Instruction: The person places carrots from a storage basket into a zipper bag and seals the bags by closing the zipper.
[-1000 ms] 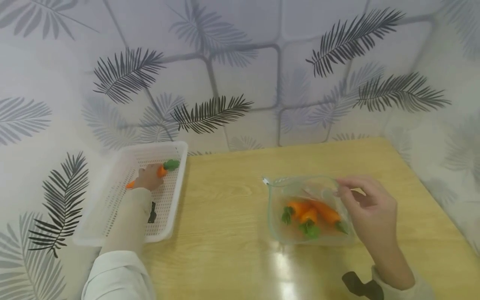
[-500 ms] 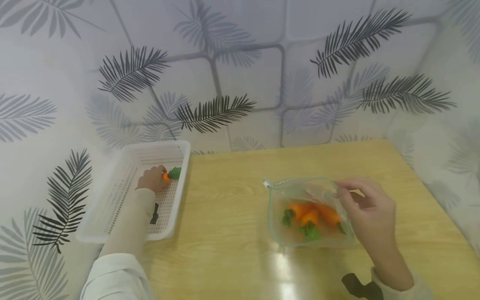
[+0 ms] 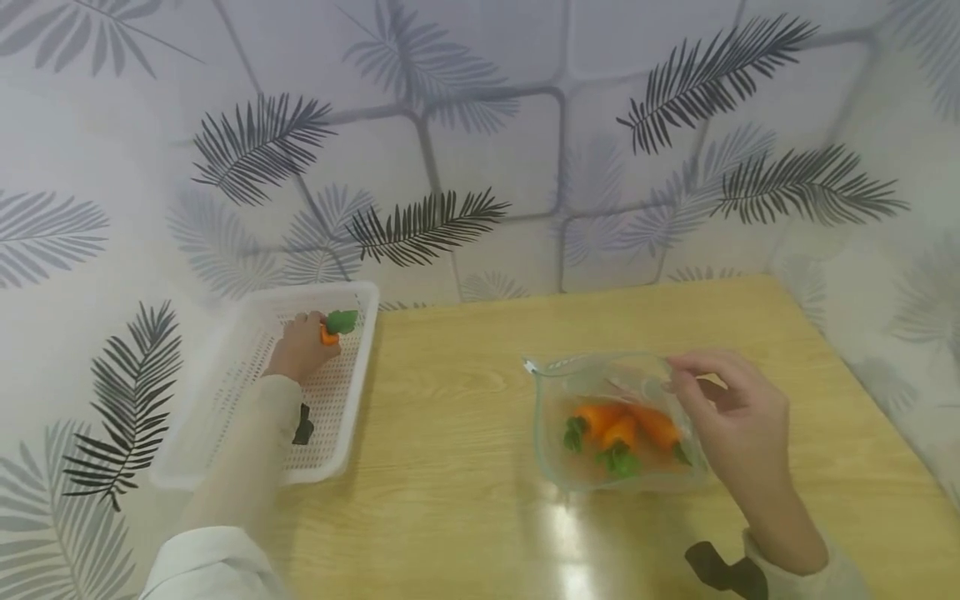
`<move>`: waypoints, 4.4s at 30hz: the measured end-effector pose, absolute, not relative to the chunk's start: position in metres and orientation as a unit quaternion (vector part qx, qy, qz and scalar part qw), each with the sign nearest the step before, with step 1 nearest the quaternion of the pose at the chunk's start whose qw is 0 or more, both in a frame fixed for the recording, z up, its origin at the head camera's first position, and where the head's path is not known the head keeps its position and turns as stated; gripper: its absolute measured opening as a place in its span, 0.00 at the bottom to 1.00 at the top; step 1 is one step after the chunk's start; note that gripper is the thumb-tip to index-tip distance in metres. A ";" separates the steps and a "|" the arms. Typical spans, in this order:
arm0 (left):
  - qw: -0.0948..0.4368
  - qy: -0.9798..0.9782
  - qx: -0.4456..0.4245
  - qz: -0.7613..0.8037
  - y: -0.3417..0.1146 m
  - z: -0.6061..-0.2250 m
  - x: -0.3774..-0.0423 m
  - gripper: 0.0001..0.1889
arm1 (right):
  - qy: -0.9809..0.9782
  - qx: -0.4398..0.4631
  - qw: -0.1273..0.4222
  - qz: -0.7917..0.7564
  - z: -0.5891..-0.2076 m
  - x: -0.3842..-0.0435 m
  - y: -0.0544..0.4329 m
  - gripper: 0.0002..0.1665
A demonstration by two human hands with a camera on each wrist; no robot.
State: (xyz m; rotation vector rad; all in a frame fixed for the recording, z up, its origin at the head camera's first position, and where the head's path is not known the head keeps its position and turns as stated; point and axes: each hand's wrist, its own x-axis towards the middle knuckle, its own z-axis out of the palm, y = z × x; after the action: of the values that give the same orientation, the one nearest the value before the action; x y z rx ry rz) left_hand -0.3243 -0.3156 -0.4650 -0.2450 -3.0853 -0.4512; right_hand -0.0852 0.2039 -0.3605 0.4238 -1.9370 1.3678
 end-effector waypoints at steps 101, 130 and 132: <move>0.170 -0.770 -0.546 -0.283 -0.056 -0.383 -0.152 0.21 | -0.739 0.179 0.356 0.543 -0.349 -0.072 0.193 0.11; 0.159 -0.825 -0.400 -0.367 -0.108 -0.393 -0.158 0.19 | -0.745 0.169 0.355 0.540 -0.350 -0.074 0.195 0.10; 0.144 -0.833 -0.390 -0.366 -0.113 -0.398 -0.159 0.20 | -0.744 0.168 0.354 0.540 -0.350 -0.074 0.196 0.10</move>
State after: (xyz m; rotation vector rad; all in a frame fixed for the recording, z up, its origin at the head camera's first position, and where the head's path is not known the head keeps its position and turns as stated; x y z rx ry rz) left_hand -0.1589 -0.1132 -0.3978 -1.1252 -2.4005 -1.0552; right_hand -0.0737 0.1956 -0.3504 0.4352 -1.9241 1.3968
